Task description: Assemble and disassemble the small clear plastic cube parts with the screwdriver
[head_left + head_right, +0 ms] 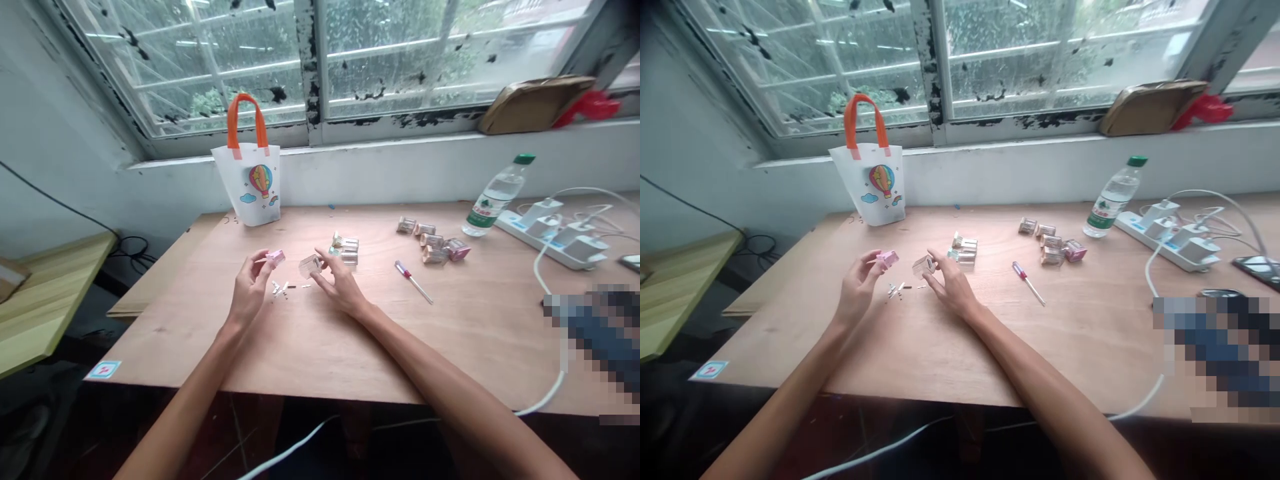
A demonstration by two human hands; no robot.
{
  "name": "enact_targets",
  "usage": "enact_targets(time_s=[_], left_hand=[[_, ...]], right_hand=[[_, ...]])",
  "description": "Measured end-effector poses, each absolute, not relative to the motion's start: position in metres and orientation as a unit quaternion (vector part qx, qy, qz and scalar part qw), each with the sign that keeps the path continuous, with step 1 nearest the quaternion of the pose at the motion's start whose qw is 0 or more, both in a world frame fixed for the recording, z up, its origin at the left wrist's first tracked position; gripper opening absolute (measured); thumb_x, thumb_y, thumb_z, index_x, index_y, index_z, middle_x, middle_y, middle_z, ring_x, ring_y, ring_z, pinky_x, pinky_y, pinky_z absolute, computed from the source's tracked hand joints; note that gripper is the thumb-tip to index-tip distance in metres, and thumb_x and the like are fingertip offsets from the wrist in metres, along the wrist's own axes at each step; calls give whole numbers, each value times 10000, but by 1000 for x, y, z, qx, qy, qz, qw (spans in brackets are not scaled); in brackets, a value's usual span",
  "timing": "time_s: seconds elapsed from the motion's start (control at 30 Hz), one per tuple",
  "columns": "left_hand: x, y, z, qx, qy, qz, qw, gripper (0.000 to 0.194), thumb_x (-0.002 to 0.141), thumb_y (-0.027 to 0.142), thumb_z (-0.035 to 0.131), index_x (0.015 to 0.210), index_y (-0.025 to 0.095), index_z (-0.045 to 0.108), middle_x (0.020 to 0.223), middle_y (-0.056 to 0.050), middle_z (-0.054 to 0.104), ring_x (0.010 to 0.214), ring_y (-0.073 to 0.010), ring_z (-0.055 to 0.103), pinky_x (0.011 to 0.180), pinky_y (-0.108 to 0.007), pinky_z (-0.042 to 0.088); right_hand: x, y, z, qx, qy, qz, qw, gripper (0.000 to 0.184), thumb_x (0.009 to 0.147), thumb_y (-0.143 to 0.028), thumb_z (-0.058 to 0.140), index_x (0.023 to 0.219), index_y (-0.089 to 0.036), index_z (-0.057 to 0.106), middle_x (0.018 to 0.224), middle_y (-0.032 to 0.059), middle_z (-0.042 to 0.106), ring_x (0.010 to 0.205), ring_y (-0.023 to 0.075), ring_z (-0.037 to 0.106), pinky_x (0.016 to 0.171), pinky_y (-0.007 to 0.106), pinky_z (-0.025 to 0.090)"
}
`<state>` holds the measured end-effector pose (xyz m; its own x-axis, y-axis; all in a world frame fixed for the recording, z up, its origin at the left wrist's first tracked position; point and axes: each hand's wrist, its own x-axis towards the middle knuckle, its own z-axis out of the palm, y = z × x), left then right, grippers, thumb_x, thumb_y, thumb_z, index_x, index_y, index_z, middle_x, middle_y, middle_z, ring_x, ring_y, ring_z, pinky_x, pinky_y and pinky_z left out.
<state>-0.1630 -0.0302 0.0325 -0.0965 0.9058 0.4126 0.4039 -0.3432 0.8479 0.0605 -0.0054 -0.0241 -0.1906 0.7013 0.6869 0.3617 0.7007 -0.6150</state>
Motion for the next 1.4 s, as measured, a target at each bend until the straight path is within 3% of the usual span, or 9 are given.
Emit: enact_targets(time_s=[0.17, 0.43, 0.53, 0.67, 0.8, 0.97, 1.13, 1.27, 1.4], left_hand=[[-123, -24, 38, 651, 519, 469, 294, 437, 974, 516, 513, 1232, 189, 646, 872, -25, 661, 726, -155, 588, 716, -291, 497], [-29, -24, 9, 727, 445, 364, 375, 385, 1000, 481, 451, 863, 182, 652, 723, -13, 598, 679, -167, 556, 656, -290, 451], [-6, -13, -2, 683, 460, 366, 433, 379, 1003, 480, 431, 856, 174, 600, 656, 6, 553, 578, -146, 526, 555, -268, 418], [9, 3, -10, 644, 444, 385, 490, 377, 982, 503, 478, 970, 146, 599, 669, 5, 567, 558, -137, 548, 509, -248, 416], [11, 7, -10, 647, 408, 396, 508, 478, 968, 486, 530, 1261, 115, 594, 746, -12, 605, 649, -145, 584, 584, -256, 482], [6, 8, -13, 688, 415, 354, 478, 606, 926, 385, 620, 1458, 126, 486, 942, -60, 685, 700, -150, 605, 669, -289, 523], [0, 10, -18, 747, 435, 349, 362, 534, 936, 372, 617, 1419, 159, 532, 1286, -129, 625, 875, -183, 645, 796, -328, 536], [-9, 11, -13, 775, 433, 334, 317, 435, 916, 352, 646, 1303, 159, 602, 1244, -114, 643, 998, -218, 645, 885, -353, 529], [-21, 13, -7, 786, 431, 314, 313, 403, 912, 350, 633, 1260, 149, 604, 1156, -104, 670, 946, -216, 662, 848, -353, 546]], right_hand=[[107, -2, -11, -397, -704, 149, 570, 387, 1004, -342, 508, 1377, -248, 544, 1134, 86, 640, 970, 222, 602, 888, 381, 519], [187, -21, -29, -428, -717, 264, 484, 291, 926, -329, 598, 1188, -203, 585, 1000, 53, 654, 826, 177, 604, 658, 291, 487], [202, -19, -33, -441, -711, 295, 462, 257, 912, -328, 616, 1123, -188, 576, 930, 33, 622, 764, 156, 591, 623, 271, 474], [205, -15, -31, -440, -711, 310, 452, 273, 918, -348, 638, 1133, -195, 572, 963, 42, 647, 803, 164, 621, 681, 291, 509], [203, -11, -31, -439, -711, 290, 467, 293, 957, -343, 597, 1218, -212, 581, 1085, 78, 669, 913, 196, 646, 758, 331, 539], [205, -7, -36, -428, -718, 281, 472, 468, 879, -342, 730, 1300, -222, 565, 1233, 96, 634, 1004, 214, 636, 825, 350, 550], [205, -6, -41, -456, -721, 263, 451, 431, 871, -334, 748, 1255, -202, 603, 1099, 82, 671, 983, 223, 627, 850, 374, 525], [205, -6, -42, -454, -729, 263, 439, 426, 858, -312, 759, 1243, -203, 613, 1083, 76, 677, 985, 224, 617, 874, 385, 508], [206, -5, -42, -465, -720, 273, 437, 457, 831, -257, 772, 1252, -192, 606, 1113, 87, 676, 977, 221, 623, 843, 369, 519]])
